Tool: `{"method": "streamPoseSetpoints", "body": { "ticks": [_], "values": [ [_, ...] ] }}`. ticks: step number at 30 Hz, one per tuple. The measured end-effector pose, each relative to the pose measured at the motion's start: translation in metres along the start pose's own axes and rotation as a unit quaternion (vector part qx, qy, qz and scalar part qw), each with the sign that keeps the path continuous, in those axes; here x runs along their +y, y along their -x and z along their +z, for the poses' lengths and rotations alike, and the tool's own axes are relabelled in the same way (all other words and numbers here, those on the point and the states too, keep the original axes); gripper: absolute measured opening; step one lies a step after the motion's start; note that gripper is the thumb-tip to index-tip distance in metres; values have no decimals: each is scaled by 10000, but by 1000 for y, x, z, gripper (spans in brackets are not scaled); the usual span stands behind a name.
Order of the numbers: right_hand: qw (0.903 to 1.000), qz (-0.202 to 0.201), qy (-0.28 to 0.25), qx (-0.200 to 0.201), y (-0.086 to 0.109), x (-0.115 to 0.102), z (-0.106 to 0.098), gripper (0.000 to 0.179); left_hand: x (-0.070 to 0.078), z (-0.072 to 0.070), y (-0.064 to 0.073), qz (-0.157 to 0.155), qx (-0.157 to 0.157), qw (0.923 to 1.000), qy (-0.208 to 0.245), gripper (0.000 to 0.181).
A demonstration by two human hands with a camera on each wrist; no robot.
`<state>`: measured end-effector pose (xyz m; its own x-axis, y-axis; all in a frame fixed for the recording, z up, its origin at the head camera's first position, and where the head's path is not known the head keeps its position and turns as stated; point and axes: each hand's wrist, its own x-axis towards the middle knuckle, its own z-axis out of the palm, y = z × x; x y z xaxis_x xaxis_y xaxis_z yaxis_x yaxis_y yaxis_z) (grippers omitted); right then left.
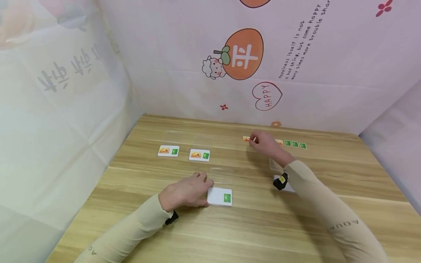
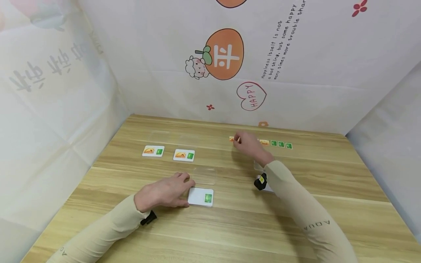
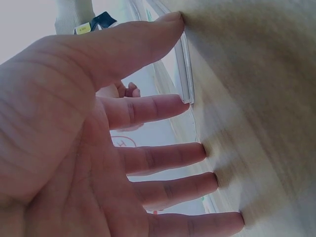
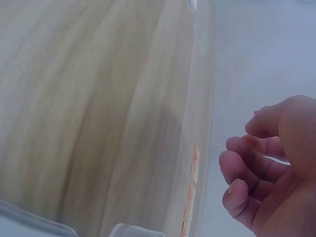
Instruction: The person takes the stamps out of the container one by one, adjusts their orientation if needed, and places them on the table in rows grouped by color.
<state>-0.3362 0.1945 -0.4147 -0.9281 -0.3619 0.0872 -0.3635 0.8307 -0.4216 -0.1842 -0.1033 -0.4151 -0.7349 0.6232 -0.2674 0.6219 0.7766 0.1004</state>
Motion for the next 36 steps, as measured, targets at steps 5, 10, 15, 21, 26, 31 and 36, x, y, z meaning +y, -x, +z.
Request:
{"method": "streamPoseSetpoints", "body": {
  "ticks": [5, 10, 15, 21, 26, 31, 36],
  "values": [
    [9999, 106, -84, -61, 7, -3, 1, 17, 0, 0, 0, 17, 26, 10000, 4, 53],
    [9996, 77, -253, 10, 14, -6, 1, 17, 0, 1, 0, 47, 33, 10000, -44, 53],
    [9987, 75, -501, 104, 21, -11, 1, 20, 0, 0, 0, 36, 22, 10000, -72, 54],
    [9968, 199, -770, 94, 30, -17, 2, 17, 1, 0, 0, 28, 14, 10000, -77, 55],
    [9962, 140, -862, 64, 36, -21, 5, 16, 0, 0, -1, 34, 3, 10000, -93, 55],
    [9950, 94, -997, 14, 40, -25, 7, 14, -1, 1, -1, 24, 13, 10000, -69, 54],
    [9928, 98, -1192, -20, 44, -32, 9, 14, -1, 1, 0, 26, 29, 10000, -58, 54]
  ]
}}
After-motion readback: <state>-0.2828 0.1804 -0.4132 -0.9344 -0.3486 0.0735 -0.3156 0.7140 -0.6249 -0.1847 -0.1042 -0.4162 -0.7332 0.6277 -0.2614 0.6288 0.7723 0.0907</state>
